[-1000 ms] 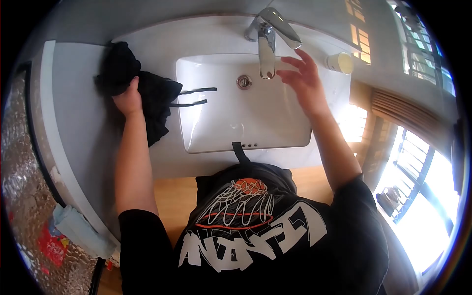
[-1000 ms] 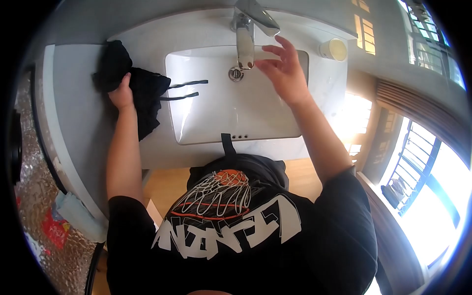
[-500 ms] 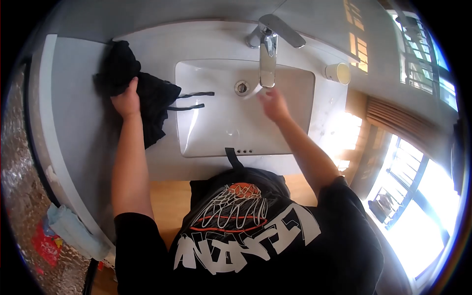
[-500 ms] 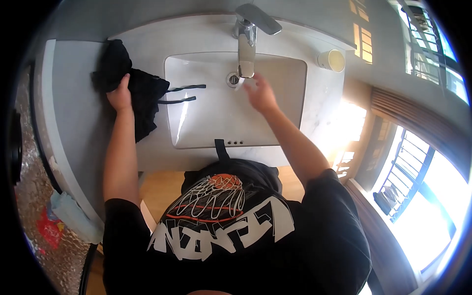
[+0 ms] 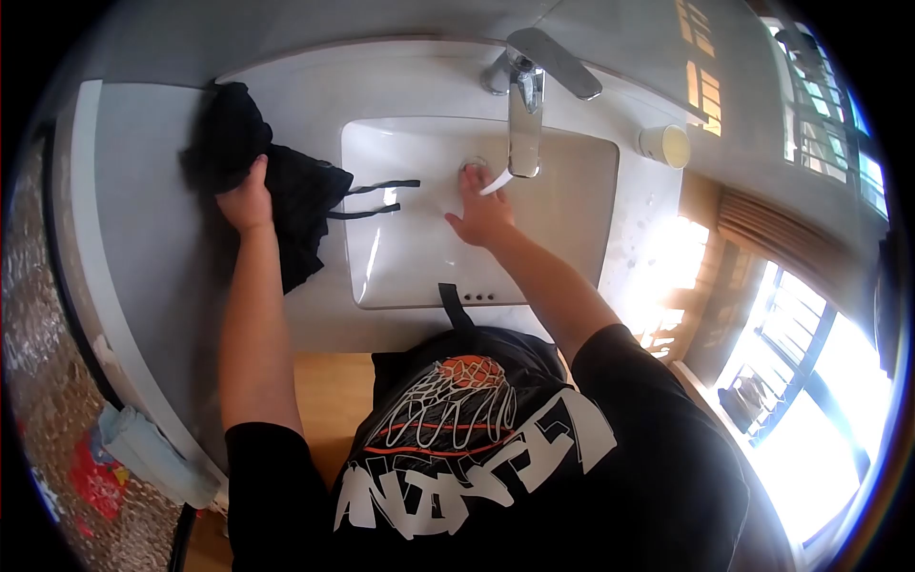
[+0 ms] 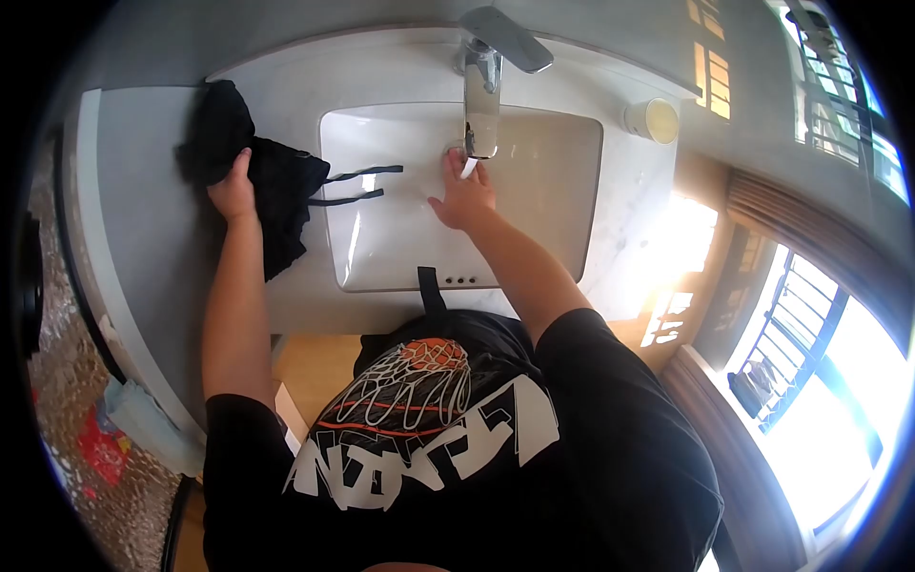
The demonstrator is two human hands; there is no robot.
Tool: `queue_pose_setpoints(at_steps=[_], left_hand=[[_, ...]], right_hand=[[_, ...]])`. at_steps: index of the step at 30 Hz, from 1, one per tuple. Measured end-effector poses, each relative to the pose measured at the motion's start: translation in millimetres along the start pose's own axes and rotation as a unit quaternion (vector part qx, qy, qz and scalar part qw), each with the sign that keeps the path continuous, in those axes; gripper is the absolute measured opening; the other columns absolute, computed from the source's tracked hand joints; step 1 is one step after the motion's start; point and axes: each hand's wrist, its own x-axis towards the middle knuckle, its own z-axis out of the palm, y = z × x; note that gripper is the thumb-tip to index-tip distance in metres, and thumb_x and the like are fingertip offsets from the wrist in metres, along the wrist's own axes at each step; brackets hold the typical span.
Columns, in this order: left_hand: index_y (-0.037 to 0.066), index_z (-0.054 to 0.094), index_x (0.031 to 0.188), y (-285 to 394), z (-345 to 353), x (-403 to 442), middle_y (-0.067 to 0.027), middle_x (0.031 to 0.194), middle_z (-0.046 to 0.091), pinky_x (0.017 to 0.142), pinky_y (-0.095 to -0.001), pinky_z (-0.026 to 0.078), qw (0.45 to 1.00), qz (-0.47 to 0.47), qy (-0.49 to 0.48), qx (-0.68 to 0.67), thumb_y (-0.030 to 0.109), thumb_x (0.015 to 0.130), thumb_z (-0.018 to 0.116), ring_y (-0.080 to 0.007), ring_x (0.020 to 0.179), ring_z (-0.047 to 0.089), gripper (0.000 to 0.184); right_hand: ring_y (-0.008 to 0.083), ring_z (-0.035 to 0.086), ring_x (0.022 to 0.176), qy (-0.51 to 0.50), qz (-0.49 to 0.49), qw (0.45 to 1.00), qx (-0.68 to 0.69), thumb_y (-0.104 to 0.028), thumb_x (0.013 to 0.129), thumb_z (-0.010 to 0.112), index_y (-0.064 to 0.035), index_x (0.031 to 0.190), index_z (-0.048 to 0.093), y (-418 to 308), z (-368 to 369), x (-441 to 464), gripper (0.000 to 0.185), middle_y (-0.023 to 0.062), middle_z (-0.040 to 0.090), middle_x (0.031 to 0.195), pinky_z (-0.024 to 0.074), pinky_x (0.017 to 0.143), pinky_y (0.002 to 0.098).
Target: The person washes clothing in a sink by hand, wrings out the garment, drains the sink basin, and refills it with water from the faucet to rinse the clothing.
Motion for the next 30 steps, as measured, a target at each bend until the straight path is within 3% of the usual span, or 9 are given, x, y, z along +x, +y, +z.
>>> queue_pose_setpoints(at_steps=[5,8,13,22,25,28,30], left_hand=[[-0.007,0.067,0.108,-0.3,1.3,2.0,-0.0107,0.113,0.071,0.096,-0.032,0.046,1.0,0.029,0.012,-0.001,0.005,0.075,0.079,-0.0226,0.102,0.065,0.037],[-0.009,0.059,0.123,-20.5,-4.8,7.1,-0.018,0.128,0.063,0.106,-0.0347,0.04,1.0,-0.01,-0.008,-0.003,0.013,0.072,0.084,-0.0286,0.119,0.059,0.061],[-0.01,0.057,0.125,-12.1,-3.3,5.8,-0.019,0.129,0.062,0.107,-0.0354,0.04,1.0,-0.013,-0.004,0.009,0.015,0.071,0.085,-0.0296,0.12,0.058,0.066],[-0.01,0.058,0.123,0.4,0.7,3.4,-0.0207,0.127,0.063,0.105,-0.0365,0.042,0.999,-0.004,0.014,0.041,0.019,0.07,0.085,-0.0318,0.118,0.059,0.067],[-0.01,0.058,0.122,5.6,1.1,0.7,-0.0208,0.126,0.063,0.104,-0.0371,0.043,0.998,-0.027,0.008,0.054,0.02,0.069,0.086,-0.0318,0.118,0.059,0.066],[-0.007,0.059,0.121,23.0,0.6,-6.7,-0.0202,0.122,0.064,0.102,-0.0366,0.044,1.0,-0.016,0.011,0.009,0.018,0.068,0.086,-0.0304,0.116,0.06,0.064],[-0.006,0.057,0.123,63.1,1.6,-30.9,-0.0187,0.122,0.064,0.102,-0.036,0.044,0.998,-0.031,-0.028,-0.041,0.015,0.068,0.085,-0.0285,0.114,0.061,0.066]], right_hand=[[0.0304,0.01,0.153,-0.007,0.003,0.999,-0.033,-0.058,0.094,0.048,-0.0086,0.159,0.001,-1.4,1.9,0.6,0.094,0.0048,-0.001,0.167,0.0074,0.124,0.038],[0.0317,0.01,0.153,-0.019,0.005,0.999,-0.047,-0.059,0.094,0.047,-0.0086,0.159,0.0,-3.1,-2.6,1.2,0.095,0.0046,-0.001,0.167,0.0076,0.124,0.0379],[0.0266,0.005,0.154,-0.031,0.008,0.999,-0.039,-0.058,0.095,0.048,-0.0044,0.158,0.004,-4.9,-3.1,1.3,0.094,0.0085,0.005,0.167,0.0106,0.124,0.0395],[0.0294,0.004,0.154,-0.04,-0.005,0.998,-0.056,-0.059,0.093,0.052,-0.0036,0.158,0.007,-3.8,-8.5,0.3,0.097,0.0091,0.006,0.167,0.0093,0.124,0.0391],[0.0325,0.007,0.153,-0.067,-0.032,0.997,0.008,-0.062,0.088,0.058,-0.0059,0.158,0.005,8.8,-25.6,-7.1,0.104,0.0108,0.008,0.166,0.0081,0.124,0.0407],[0.0358,0.01,0.152,0.007,0.0,0.998,0.057,-0.063,0.084,0.064,-0.0042,0.157,0.013,29.7,-5.0,-17.4,0.106,0.0149,0.017,0.164,0.0092,0.123,0.0442],[0.038,0.018,0.149,0.065,-0.006,0.979,0.192,-0.064,0.083,0.064,-0.0029,0.156,0.017,46.5,-9.5,-39.2,0.106,0.0169,0.02,0.163,0.0166,0.121,0.0472]])
